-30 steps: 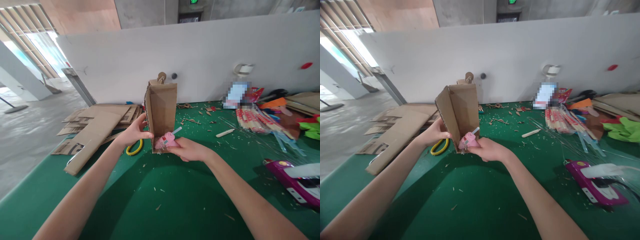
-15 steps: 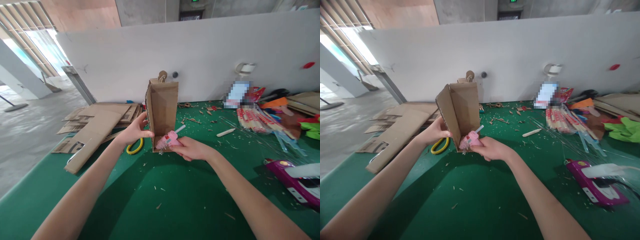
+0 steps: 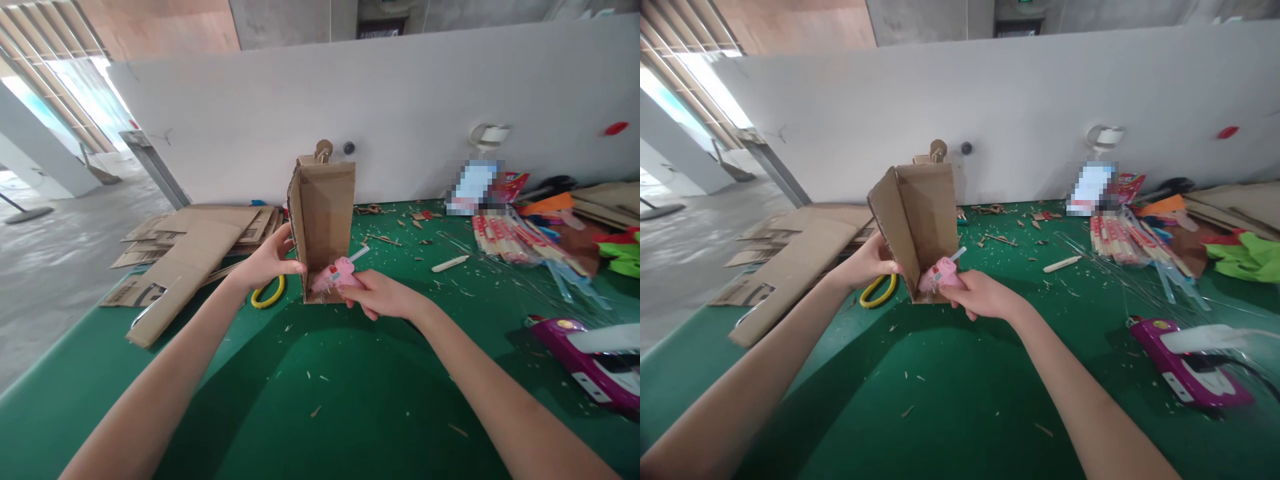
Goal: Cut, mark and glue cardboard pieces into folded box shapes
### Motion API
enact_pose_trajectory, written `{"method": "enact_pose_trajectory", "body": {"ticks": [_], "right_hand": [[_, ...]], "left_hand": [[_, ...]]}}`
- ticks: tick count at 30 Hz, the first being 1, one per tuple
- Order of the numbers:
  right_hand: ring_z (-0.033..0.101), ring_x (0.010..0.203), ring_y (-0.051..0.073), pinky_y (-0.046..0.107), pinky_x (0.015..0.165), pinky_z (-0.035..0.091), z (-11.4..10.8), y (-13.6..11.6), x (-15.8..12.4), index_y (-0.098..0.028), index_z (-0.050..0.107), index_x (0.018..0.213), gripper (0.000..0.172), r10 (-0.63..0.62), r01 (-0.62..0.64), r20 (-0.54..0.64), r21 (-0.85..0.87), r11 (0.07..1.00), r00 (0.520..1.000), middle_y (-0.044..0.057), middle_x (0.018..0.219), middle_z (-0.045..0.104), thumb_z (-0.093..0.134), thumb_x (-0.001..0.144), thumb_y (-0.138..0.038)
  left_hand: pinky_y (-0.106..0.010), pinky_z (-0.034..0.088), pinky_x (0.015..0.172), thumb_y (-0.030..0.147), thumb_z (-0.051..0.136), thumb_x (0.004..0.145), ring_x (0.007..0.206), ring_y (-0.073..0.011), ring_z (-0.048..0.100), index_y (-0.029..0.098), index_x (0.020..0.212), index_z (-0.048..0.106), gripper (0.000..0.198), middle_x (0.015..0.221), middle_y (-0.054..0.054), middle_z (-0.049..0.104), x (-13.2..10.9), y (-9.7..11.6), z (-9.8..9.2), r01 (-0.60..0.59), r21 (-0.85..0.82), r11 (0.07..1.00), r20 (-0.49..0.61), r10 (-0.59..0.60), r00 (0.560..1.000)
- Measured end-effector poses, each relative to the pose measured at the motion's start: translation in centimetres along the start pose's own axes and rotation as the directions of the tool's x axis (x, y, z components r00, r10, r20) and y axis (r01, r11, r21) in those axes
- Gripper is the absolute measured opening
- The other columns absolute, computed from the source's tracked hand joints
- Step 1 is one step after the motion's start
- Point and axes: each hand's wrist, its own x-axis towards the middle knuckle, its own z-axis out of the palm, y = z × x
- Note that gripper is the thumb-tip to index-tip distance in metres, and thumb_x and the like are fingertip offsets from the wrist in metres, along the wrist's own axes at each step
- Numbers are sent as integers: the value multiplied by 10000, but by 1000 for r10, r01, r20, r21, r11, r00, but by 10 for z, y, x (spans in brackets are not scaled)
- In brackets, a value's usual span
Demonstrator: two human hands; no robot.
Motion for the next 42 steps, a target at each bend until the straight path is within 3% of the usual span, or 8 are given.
{"method": "enact_pose_trajectory", "body": {"ticks": [4,8,14,22,29,31,37,42], "right_hand": [[506,413,105,231,519,405,8,2,7,-179,561,738,374,-17,16,-57,-21,1000,998,-41,409,510,423,912,-480],[527,423,111,237,508,398,18,-1,12,-190,507,698,367,-65,52,-166,-85,995,984,-25,437,539,418,914,-474],[459,389,96,230,463,373,4,-8,0,-206,415,603,423,-8,13,70,-59,998,998,-43,401,466,454,886,-518],[524,427,110,234,527,417,11,2,10,-175,567,742,353,-50,47,-90,-41,998,995,-32,429,527,433,913,-453],[440,370,67,215,433,372,0,-4,-2,-176,512,646,388,-20,19,118,8,1000,993,-31,505,538,482,885,-481],[436,367,67,214,438,372,-4,-1,-3,-175,525,671,377,-33,31,80,28,999,996,-37,491,531,471,891,-477],[528,411,119,241,483,406,7,7,9,-196,499,708,382,-43,31,-303,-44,999,952,-38,430,521,425,900,-518],[539,413,116,250,487,395,20,3,17,-208,433,652,398,-110,75,-289,-128,989,951,-18,489,551,413,905,-515]], "left_hand": [[-441,356,1096,388,808,653,1347,-338,362,271,1343,456,783,1479,-80,396,0,2,1,-15,18,1000,11,15,1000],[-455,379,1077,394,811,647,1339,-348,372,269,1348,446,801,1470,-91,407,0,1,1,-4,14,1000,-1,4,1000],[-451,393,1063,399,817,634,1338,-352,371,269,1343,454,807,1471,-93,406,0,1,1,-3,12,1000,-2,3,1000],[-440,373,1079,367,808,659,1347,-336,360,272,1355,443,792,1483,-83,393,1,1,1,1,-13,1000,11,-1,1000],[-455,375,1071,396,818,635,1340,-353,364,268,1354,447,819,1481,-98,390,0,0,-1,0,7,1000,6,0,1000],[-460,379,1065,388,817,639,1324,-353,387,270,1338,460,793,1484,-96,383,0,-1,-1,-2,6,1000,4,2,1000],[-446,373,1072,417,816,630,1329,-346,381,263,1347,448,820,1462,-99,418,0,-1,-1,5,20,1000,-3,-5,1000],[-438,354,1087,446,807,631,1344,-341,360,262,1348,456,819,1460,-92,423,1,0,0,-17,48,999,-12,17,1000]]}}
